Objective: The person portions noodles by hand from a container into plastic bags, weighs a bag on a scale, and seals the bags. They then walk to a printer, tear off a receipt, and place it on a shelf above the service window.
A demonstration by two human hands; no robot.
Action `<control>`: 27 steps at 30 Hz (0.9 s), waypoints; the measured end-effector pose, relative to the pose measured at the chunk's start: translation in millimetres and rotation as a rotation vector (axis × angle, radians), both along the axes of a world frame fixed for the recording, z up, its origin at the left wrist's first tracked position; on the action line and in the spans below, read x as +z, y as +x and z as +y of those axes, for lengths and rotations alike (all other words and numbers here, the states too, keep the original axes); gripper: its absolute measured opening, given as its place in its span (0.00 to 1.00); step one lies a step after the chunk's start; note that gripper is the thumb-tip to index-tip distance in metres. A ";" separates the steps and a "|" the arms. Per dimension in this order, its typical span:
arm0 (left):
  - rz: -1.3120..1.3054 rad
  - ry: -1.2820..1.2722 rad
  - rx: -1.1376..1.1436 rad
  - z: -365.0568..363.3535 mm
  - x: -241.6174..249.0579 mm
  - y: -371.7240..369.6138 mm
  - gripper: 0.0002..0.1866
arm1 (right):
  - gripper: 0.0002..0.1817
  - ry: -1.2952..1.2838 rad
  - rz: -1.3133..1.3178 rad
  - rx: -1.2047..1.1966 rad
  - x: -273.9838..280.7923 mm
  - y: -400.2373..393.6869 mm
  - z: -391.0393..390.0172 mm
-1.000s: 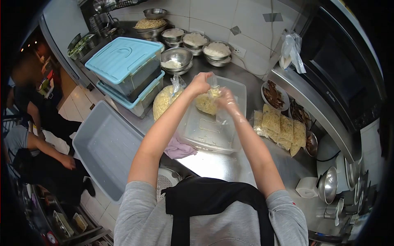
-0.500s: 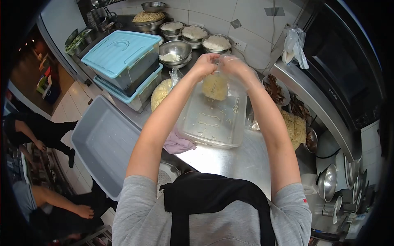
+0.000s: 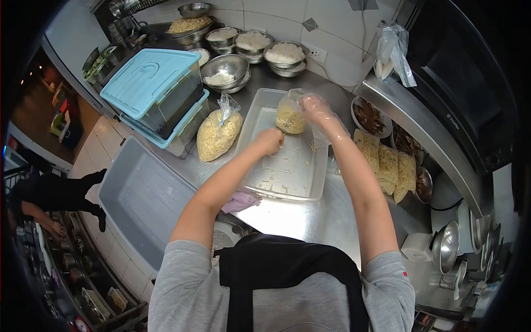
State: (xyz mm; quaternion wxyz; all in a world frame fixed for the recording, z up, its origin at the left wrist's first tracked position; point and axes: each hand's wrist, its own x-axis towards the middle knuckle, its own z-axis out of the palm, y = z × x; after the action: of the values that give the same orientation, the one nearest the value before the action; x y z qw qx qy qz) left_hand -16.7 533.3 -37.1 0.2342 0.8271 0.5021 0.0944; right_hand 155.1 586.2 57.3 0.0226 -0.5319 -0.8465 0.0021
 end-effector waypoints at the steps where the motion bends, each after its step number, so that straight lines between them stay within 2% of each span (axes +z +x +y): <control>1: 0.064 0.122 0.003 0.4 -10.4 4.0 0.06 | 0.13 0.011 0.018 0.018 3.8 -1.4 -0.1; 2: 0.127 0.242 0.004 3.1 -19.5 6.5 0.04 | 0.13 0.011 0.019 0.018 6.5 -2.1 -1.4; 12: 0.139 0.233 -0.084 0.1 -3.5 1.5 0.01 | 0.14 0.026 0.078 0.021 4.0 0.1 -5.8; 14: 0.001 0.165 -0.030 -3.4 18.4 -6.3 0.02 | 0.14 0.031 0.071 0.022 4.1 1.0 -5.4; 16: -0.326 0.151 -0.025 -14.2 43.9 -25.0 0.04 | 0.14 0.002 0.070 0.035 6.7 1.9 -6.4; 18: -0.381 0.331 0.024 -58.5 89.2 -46.1 0.05 | 0.13 0.035 0.094 0.055 0.9 4.2 -4.4; 20: -0.466 0.195 0.139 -108.4 107.8 -73.9 0.06 | 0.12 0.063 0.117 0.080 -3.2 7.0 -2.7; 24: -0.290 -0.001 0.410 -205.7 109.6 -125.5 0.08 | 0.13 0.052 0.075 0.120 -4.7 2.9 1.3; 27: -0.175 -0.251 0.474 -275.9 108.1 -165.5 0.06 | 0.14 0.054 0.052 0.078 -8.7 0.7 11.2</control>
State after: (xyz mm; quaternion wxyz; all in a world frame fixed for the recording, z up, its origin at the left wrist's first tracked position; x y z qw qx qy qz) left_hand -182.2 257.4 71.0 0.3488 0.6399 0.6670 0.1547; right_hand 155.8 597.4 48.6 0.0587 -0.4973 -0.8656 -0.0061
